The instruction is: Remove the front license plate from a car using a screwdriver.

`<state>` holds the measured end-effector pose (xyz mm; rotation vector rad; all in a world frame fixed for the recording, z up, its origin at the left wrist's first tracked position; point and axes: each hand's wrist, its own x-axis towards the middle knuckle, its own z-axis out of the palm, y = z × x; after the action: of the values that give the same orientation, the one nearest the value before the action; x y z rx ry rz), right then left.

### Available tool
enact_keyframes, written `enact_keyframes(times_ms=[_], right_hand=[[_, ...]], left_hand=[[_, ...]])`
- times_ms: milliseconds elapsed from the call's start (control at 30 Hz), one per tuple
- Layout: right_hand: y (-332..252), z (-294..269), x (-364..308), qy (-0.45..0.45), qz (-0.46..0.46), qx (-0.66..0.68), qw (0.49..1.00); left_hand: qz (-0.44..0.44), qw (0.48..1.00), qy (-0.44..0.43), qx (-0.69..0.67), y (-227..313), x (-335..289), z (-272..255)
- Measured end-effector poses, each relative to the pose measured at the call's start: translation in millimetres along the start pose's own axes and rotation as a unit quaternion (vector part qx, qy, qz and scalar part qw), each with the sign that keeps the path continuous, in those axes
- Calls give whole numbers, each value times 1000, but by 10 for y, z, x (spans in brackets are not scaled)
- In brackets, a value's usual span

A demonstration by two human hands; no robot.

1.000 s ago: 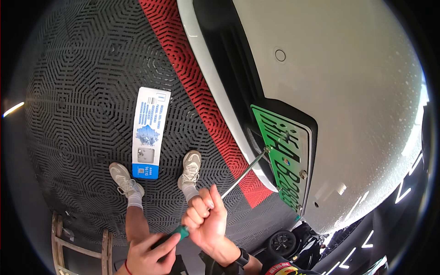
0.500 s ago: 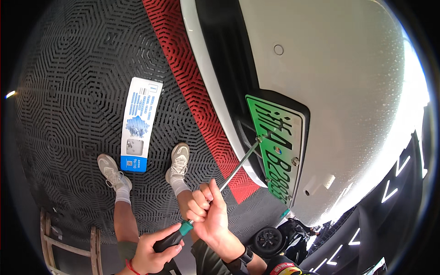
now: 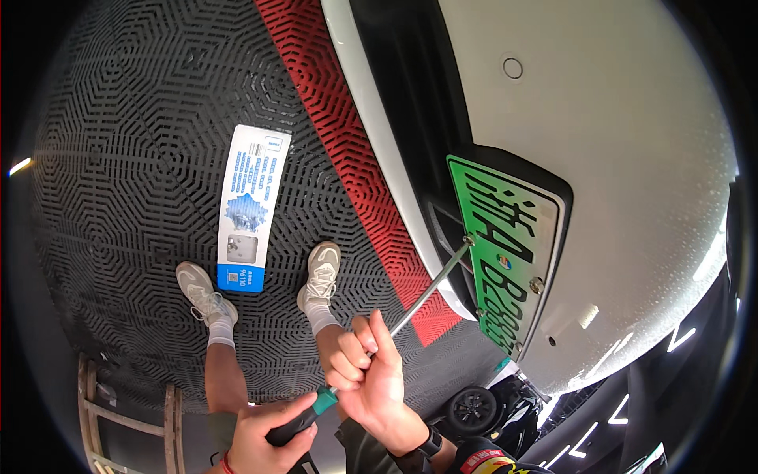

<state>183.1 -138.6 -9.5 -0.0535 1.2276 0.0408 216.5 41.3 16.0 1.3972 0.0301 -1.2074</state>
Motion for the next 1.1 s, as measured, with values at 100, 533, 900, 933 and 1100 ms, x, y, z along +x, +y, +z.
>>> enact_keyframes(times_ms=[100, 533, 900, 933, 1100], right_hand=[[18, -19, -15, 11, -1, -8, 1000], [46, -94, 156, -63, 1, 40, 997], [-45, -183, 108, -81, 45, 59, 994], [-44, -195, 102, -79, 56, 67, 993], [-36, -302, 33, -152, 69, 72, 983]], left_hand=[[93, 992, 40, 75, -35, 28, 61], [233, 888, 91, 385, -165, -21, 10], [-277, 839, -22, -467, -239, -28, 35], [-245, 888, -23, -390, -244, -40, 44], [13, 998, 53, 35, -98, -88, 193]])
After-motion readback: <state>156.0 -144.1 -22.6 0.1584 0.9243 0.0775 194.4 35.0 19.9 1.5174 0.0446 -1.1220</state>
